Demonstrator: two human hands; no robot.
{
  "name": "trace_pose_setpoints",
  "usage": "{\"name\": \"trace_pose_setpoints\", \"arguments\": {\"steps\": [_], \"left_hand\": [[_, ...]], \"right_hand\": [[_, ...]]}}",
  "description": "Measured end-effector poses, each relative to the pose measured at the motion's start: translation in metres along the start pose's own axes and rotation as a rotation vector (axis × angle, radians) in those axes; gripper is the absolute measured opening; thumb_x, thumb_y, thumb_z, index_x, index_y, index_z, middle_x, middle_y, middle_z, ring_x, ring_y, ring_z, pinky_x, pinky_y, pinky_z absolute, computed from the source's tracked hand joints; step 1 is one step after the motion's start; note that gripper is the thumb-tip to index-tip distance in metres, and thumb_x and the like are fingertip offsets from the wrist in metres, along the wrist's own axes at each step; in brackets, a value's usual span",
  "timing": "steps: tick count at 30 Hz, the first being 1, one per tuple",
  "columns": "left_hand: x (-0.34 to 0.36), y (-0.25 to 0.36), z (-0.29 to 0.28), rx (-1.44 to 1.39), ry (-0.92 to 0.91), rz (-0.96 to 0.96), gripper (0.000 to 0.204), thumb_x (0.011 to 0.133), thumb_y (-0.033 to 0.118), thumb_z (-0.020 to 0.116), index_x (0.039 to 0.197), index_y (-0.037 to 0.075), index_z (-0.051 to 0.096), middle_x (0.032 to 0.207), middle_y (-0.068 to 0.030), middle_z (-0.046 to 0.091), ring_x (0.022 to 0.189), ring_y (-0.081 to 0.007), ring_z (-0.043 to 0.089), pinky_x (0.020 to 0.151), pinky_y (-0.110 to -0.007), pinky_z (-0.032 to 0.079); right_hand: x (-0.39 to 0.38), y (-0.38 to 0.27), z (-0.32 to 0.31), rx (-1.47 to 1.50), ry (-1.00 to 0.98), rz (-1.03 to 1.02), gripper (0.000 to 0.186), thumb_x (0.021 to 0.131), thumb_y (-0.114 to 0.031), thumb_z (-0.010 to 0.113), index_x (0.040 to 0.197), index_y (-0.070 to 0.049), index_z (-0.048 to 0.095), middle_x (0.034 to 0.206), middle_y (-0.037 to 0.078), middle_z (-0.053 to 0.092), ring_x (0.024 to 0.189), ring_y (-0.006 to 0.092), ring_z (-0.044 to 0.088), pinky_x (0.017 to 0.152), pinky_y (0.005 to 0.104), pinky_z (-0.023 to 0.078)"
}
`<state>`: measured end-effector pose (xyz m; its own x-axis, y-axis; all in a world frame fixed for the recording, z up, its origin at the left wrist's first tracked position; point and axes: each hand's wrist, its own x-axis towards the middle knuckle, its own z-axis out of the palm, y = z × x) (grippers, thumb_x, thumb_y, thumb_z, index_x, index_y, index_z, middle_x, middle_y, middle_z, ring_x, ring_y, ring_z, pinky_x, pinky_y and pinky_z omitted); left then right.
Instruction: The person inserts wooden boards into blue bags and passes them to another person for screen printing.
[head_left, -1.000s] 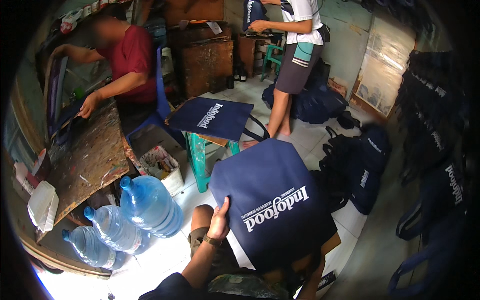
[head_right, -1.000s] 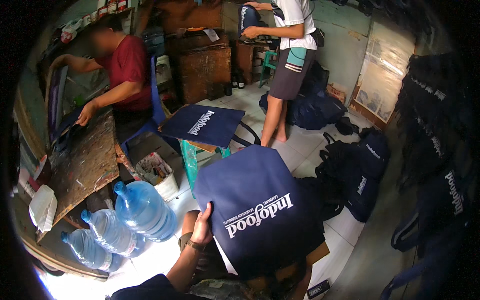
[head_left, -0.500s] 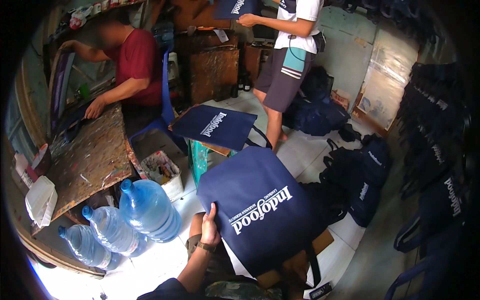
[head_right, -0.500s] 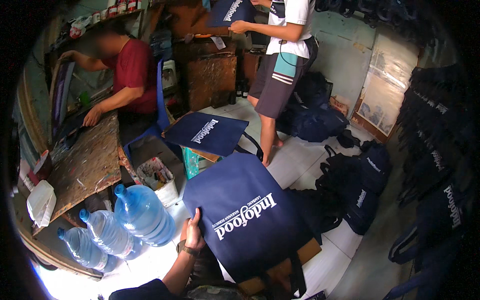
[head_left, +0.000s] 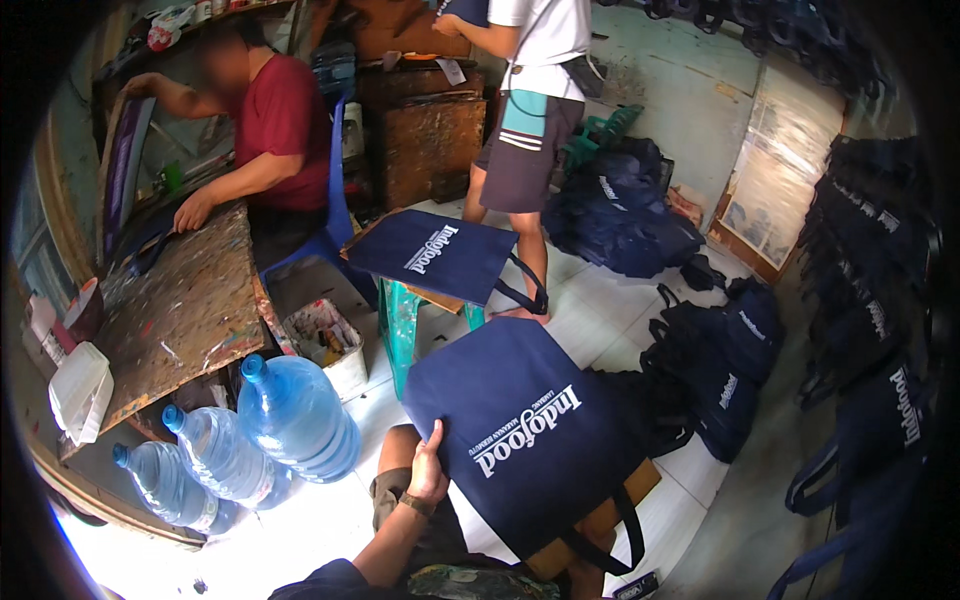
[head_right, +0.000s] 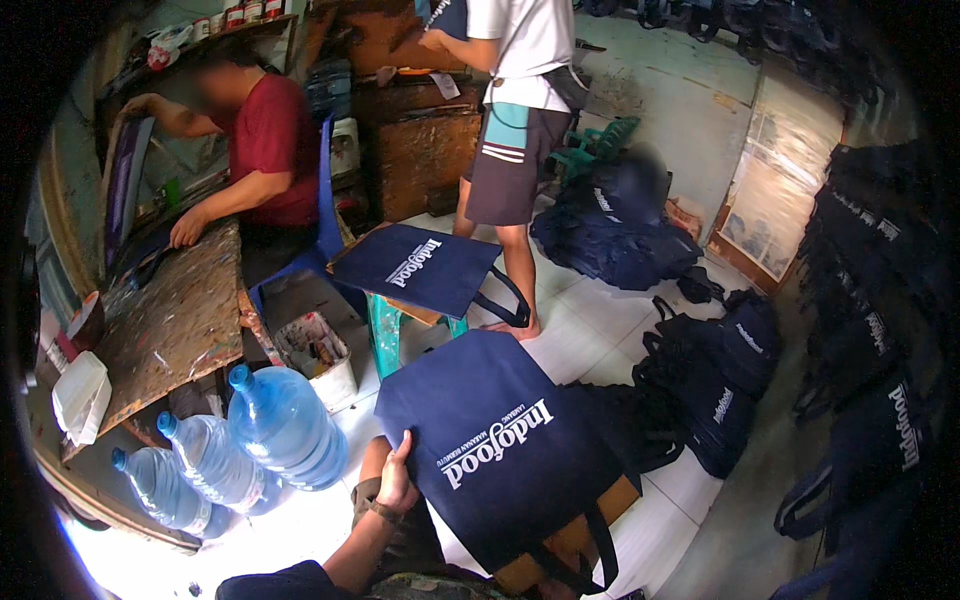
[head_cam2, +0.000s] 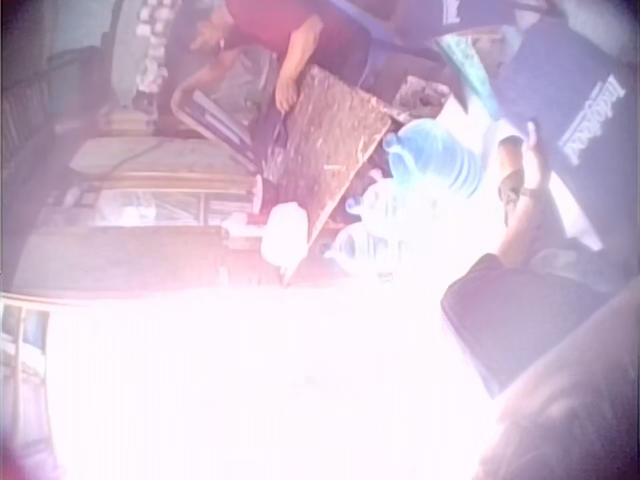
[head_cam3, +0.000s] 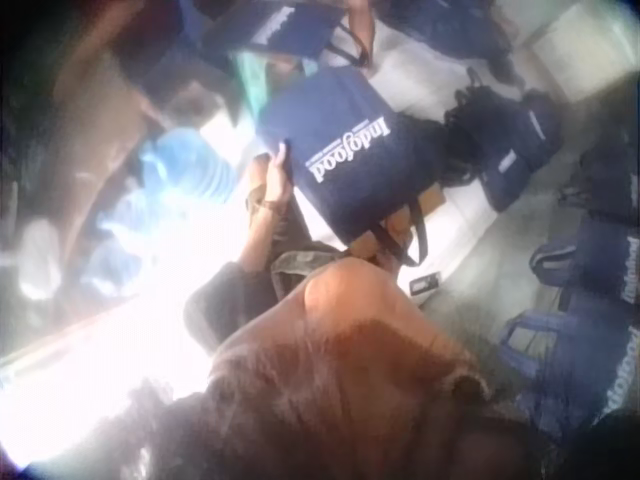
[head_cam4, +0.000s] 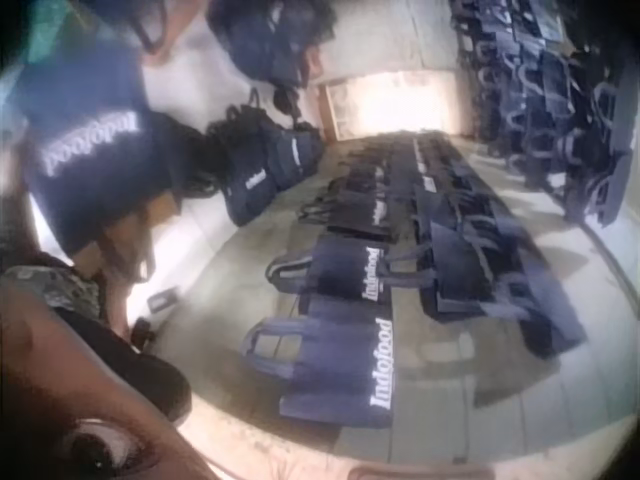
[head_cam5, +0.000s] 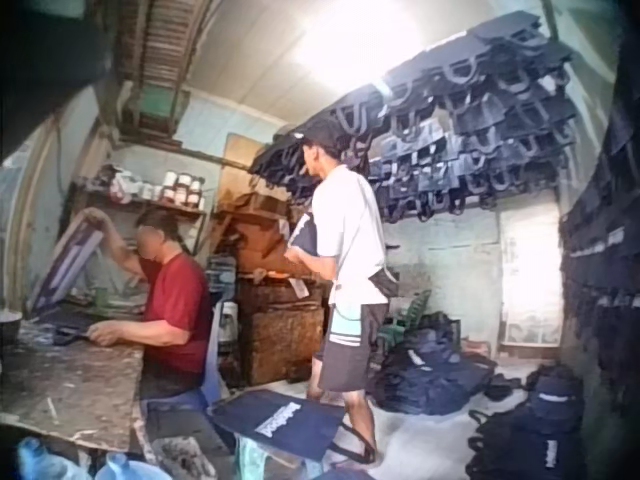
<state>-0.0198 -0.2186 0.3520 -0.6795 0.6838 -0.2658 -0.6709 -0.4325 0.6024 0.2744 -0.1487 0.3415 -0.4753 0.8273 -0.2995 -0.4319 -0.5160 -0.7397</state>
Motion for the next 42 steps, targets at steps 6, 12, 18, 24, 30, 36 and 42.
{"name": "trace_pose_setpoints", "arguments": {"steps": [6,12,18,24,30,36,42], "left_hand": [[-0.007,0.002,-0.001,0.009,0.033,-0.017,0.045,0.093,0.032,0.056,0.126,0.003,0.045,0.121,-0.0095,0.056,0.109,-0.0212,0.056,0.094,-0.037,0.046],[-0.008,0.004,-0.003,0.000,0.044,-0.008,0.045,0.093,0.030,0.058,0.126,0.002,0.045,0.121,-0.0102,0.056,0.109,-0.0212,0.056,0.094,-0.036,0.046],[-0.011,0.003,0.000,0.017,0.043,0.011,0.047,0.093,0.029,0.058,0.127,0.001,0.044,0.122,-0.0108,0.055,0.110,-0.0220,0.055,0.096,-0.037,0.045],[-0.007,0.003,-0.003,0.006,0.048,-0.018,0.046,0.093,0.029,0.058,0.126,0.000,0.045,0.122,-0.0108,0.055,0.110,-0.0215,0.055,0.095,-0.036,0.045],[-0.002,0.002,-0.009,0.016,0.022,-0.013,0.043,0.093,0.028,0.057,0.125,0.000,0.047,0.120,-0.0103,0.056,0.109,-0.0209,0.056,0.095,-0.035,0.045],[-0.002,-0.002,-0.007,0.007,0.023,-0.016,0.042,0.094,0.028,0.056,0.125,0.001,0.047,0.121,-0.0103,0.056,0.109,-0.0206,0.055,0.096,-0.035,0.044],[-0.001,-0.004,-0.009,0.019,0.032,-0.007,0.042,0.094,0.027,0.055,0.125,0.000,0.047,0.121,-0.0103,0.056,0.109,-0.0205,0.055,0.096,-0.034,0.043]], "right_hand": [[0.001,0.001,-0.002,-0.010,-0.003,0.014,0.041,0.091,-0.016,0.054,0.129,-0.001,0.048,0.122,0.013,0.056,0.114,0.0260,0.053,0.096,0.0380,0.043],[0.002,0.002,-0.004,-0.015,0.001,0.023,0.041,0.091,-0.016,0.054,0.128,-0.001,0.048,0.122,0.013,0.056,0.114,0.0260,0.053,0.096,0.0381,0.043],[0.001,-0.001,-0.005,-0.014,0.002,0.042,0.041,0.091,-0.016,0.055,0.128,-0.001,0.048,0.122,0.013,0.056,0.114,0.0260,0.053,0.096,0.0381,0.043],[0.004,0.003,-0.002,-0.025,-0.002,0.057,0.041,0.091,-0.017,0.055,0.128,-0.001,0.048,0.122,0.013,0.056,0.113,0.0260,0.053,0.096,0.0382,0.043],[0.005,0.005,0.000,-0.023,0.003,0.055,0.041,0.090,-0.017,0.055,0.128,-0.001,0.048,0.122,0.013,0.056,0.113,0.0260,0.053,0.096,0.0382,0.043],[0.004,0.002,-0.002,-0.018,0.018,0.056,0.041,0.090,-0.017,0.056,0.128,-0.001,0.049,0.122,0.014,0.056,0.113,0.0260,0.053,0.096,0.0383,0.043],[0.004,0.003,-0.005,-0.014,0.025,0.045,0.042,0.090,-0.017,0.056,0.128,-0.001,0.049,0.122,0.014,0.056,0.113,0.0260,0.053,0.096,0.0383,0.044]]}}
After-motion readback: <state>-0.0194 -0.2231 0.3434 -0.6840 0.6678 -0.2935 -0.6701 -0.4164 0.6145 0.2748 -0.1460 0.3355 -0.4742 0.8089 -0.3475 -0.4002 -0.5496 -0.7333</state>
